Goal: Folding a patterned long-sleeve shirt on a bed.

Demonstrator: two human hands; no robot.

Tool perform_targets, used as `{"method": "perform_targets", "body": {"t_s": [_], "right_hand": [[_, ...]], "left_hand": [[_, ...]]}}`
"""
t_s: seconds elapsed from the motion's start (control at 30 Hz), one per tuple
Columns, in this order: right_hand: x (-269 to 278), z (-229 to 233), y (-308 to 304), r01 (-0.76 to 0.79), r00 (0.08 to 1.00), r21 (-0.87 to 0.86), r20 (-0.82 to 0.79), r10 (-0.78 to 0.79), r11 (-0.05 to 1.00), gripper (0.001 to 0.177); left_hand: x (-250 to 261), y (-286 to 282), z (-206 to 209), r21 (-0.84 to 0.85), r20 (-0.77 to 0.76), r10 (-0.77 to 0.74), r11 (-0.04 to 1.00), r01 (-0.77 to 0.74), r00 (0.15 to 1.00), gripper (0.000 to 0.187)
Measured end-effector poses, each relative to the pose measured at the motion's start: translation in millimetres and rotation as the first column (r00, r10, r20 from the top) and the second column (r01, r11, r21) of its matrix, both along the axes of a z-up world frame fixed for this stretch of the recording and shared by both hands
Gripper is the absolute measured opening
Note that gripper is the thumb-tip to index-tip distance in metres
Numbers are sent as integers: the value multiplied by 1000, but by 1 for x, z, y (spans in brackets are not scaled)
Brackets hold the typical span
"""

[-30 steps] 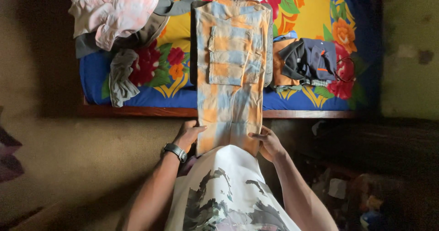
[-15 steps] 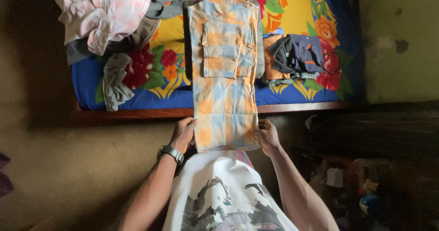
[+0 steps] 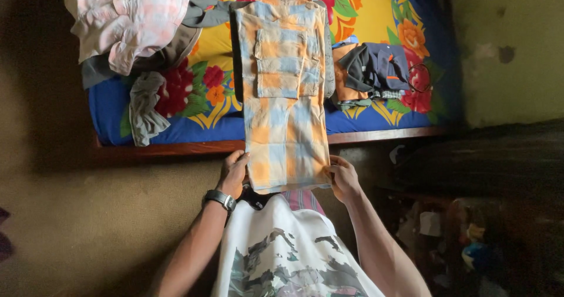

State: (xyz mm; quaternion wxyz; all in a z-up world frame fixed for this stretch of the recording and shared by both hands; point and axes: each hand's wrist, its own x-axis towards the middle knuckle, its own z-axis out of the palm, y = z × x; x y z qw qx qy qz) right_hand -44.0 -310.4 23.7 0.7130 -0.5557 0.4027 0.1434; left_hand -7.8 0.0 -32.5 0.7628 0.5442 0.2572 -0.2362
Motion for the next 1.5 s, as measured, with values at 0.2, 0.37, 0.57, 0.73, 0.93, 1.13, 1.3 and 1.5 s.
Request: {"method": "perform_targets", "body": {"t_s": [0.2,0.37,0.57,0.73,0.93,1.13,1.3,1.5], "right_hand": [[-7,-8,-5,16,994,-43,109,-11,999,61],[-3,17,2,32,995,-29,97,-29,999,63],[-8,-16,-15,-9,982,0,189,9,1000,46],[2,20,1,-18,991,54,135,10,998,21],[10,29,3,-59,996,32,76,56,998,28],[13,17,-1,-2,997,42,73,-1,999,33],[18,11,-3,-37,998,9,47,37,999,29],[37,19,-6,-64,997,-22,50,65,998,25]], "left_hand": [[0,-3,6,31,-54,31,999,-29,998,30],[1,-7,7,38,-42,-43,998,45,998,35],[5,-11,27,126,-109,-108,985,121,988,43],[11,-10,46,96,-76,-63,993,70,995,55],[7,-13,32,157,-108,-75,983,91,991,84],[-4,-24,20,49,-339,-8,998,26,941,113],[1,-25,27,-166,-398,4,983,-76,917,91],[19,-24,28,-221,-359,45,966,-132,932,66]]}}
